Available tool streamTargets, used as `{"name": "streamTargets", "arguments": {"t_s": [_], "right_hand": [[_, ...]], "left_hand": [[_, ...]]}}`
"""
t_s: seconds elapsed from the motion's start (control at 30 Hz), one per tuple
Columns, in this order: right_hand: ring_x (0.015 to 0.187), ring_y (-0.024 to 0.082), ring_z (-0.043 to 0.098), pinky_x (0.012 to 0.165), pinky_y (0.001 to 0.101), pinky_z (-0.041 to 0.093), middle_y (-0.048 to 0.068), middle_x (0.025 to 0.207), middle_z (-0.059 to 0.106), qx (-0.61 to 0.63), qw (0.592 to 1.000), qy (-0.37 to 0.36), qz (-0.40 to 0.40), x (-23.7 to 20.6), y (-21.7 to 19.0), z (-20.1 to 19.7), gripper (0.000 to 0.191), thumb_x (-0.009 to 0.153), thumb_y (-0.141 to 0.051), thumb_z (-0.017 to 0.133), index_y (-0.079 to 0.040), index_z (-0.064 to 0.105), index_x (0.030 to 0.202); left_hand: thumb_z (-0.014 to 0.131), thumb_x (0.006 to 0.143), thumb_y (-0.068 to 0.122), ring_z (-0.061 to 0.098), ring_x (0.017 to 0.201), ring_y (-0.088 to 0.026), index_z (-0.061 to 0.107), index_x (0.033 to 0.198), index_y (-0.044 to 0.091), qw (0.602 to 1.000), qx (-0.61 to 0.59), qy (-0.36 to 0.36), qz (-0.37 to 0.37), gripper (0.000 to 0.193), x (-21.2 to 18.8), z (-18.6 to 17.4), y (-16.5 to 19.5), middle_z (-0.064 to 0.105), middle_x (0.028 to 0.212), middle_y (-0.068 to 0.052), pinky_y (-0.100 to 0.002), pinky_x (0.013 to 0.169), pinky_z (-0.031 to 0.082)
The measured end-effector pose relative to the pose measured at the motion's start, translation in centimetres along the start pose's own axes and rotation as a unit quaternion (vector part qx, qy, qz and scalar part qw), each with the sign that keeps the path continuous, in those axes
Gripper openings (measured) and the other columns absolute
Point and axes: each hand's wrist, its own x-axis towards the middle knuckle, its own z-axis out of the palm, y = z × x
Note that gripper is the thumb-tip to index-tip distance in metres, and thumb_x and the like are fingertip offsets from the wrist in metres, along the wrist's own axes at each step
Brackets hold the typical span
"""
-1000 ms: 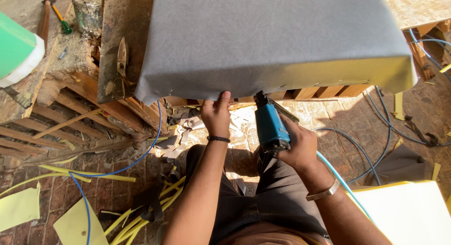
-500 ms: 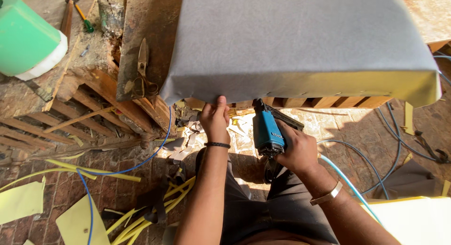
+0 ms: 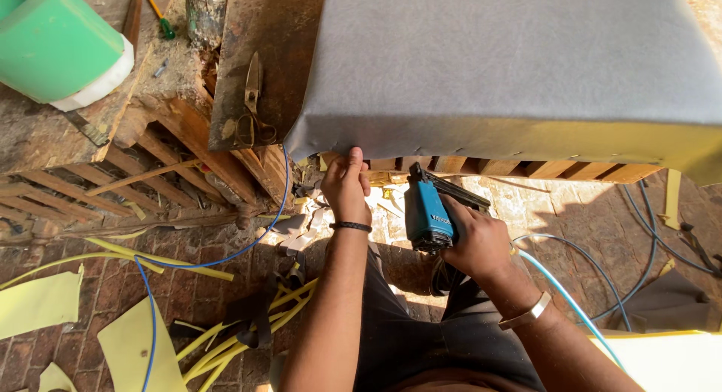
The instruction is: The person staples gray fabric onto a chair seat using a pneumatic staple gun, trims excess fabric with scissors, and smooths the material. They work around the edges and corners, flipping the seat to access different sides.
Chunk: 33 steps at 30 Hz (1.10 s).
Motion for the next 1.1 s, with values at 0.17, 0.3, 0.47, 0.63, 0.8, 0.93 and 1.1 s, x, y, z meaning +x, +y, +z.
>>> {"name": "streamTargets", "arguments": {"t_s": [0.17,0.3,0.47,0.63,0.8,0.93,1.1], "right_hand": [[0.084,0.023,0.076,0.068,0.0351,0.062,0.012,0.103,0.077,0.02,0.982,0.115,-0.146,2.3,-3.3,-0.9,0.079,0.067,-0.011,0.077,-0.009,0.055,0.143],[0.073,0.021,0.073,0.064,0.0364,0.06,0.009,0.094,0.075,-0.067,0.99,-0.12,0.014,3.7,-4.7,-0.5,0.072,0.083,-0.021,0.077,-0.016,0.048,0.148],[0.073,0.025,0.072,0.066,0.0381,0.06,0.012,0.093,0.075,0.009,0.996,-0.082,0.017,1.5,-2.2,0.9,0.089,0.061,-0.017,0.081,-0.016,0.049,0.145],[0.075,0.031,0.072,0.071,0.0416,0.059,0.018,0.083,0.074,0.103,0.992,0.037,0.065,-2.0,0.1,1.2,0.082,0.053,-0.01,0.079,-0.01,0.064,0.133],[0.085,0.026,0.077,0.075,0.0384,0.058,0.018,0.094,0.075,0.266,0.942,0.184,0.089,-4.4,2.5,-2.4,0.06,0.071,-0.01,0.077,-0.003,0.067,0.129],[0.064,0.026,0.073,0.062,0.0389,0.056,0.016,0.078,0.074,0.293,0.898,0.168,0.282,-6.1,5.4,-5.5,0.04,0.079,-0.021,0.082,-0.003,0.072,0.113],[0.065,0.02,0.069,0.065,0.0344,0.055,0.014,0.076,0.074,0.218,0.882,0.255,0.33,-9.3,11.5,-7.1,0.033,0.078,-0.028,0.085,-0.001,0.073,0.092]], "left_hand": [[0.078,0.093,0.021,0.064,0.063,-0.006,0.069,0.086,0.009,0.939,0.177,-0.066,0.287,0.017,2.9,-2.0,-2.6,0.073,0.076,-0.002,-0.022,0.056,0.052],[0.081,0.09,0.019,0.062,0.063,-0.008,0.069,0.082,0.007,0.939,0.258,-0.011,0.226,0.018,2.7,-5.1,-4.8,0.071,0.073,-0.004,-0.023,0.058,0.05],[0.072,0.094,0.02,0.05,0.053,-0.005,0.067,0.09,0.009,0.982,0.174,-0.019,0.065,0.013,0.1,-9.4,-3.3,0.064,0.074,0.001,-0.022,0.044,0.039],[0.067,0.097,0.022,0.045,0.049,-0.005,0.064,0.092,0.008,0.997,0.062,-0.029,0.019,0.015,-1.5,-7.5,0.8,0.059,0.072,0.002,-0.021,0.042,0.034],[0.065,0.099,0.023,0.056,0.059,-0.006,0.065,0.095,0.008,0.976,0.142,-0.163,0.035,0.015,-6.1,-1.2,3.2,0.065,0.077,0.0,-0.02,0.05,0.043],[0.068,0.098,0.022,0.071,0.086,-0.013,0.067,0.102,0.008,0.9,0.253,-0.24,0.263,0.014,-10.3,4.9,4.3,0.074,0.095,-0.002,-0.025,0.072,0.056],[0.063,0.102,0.031,0.06,0.12,-0.029,0.066,0.113,0.01,0.707,0.345,-0.177,0.591,0.024,-11.4,11.4,4.8,0.069,0.119,-0.009,-0.046,0.11,0.042]]}}
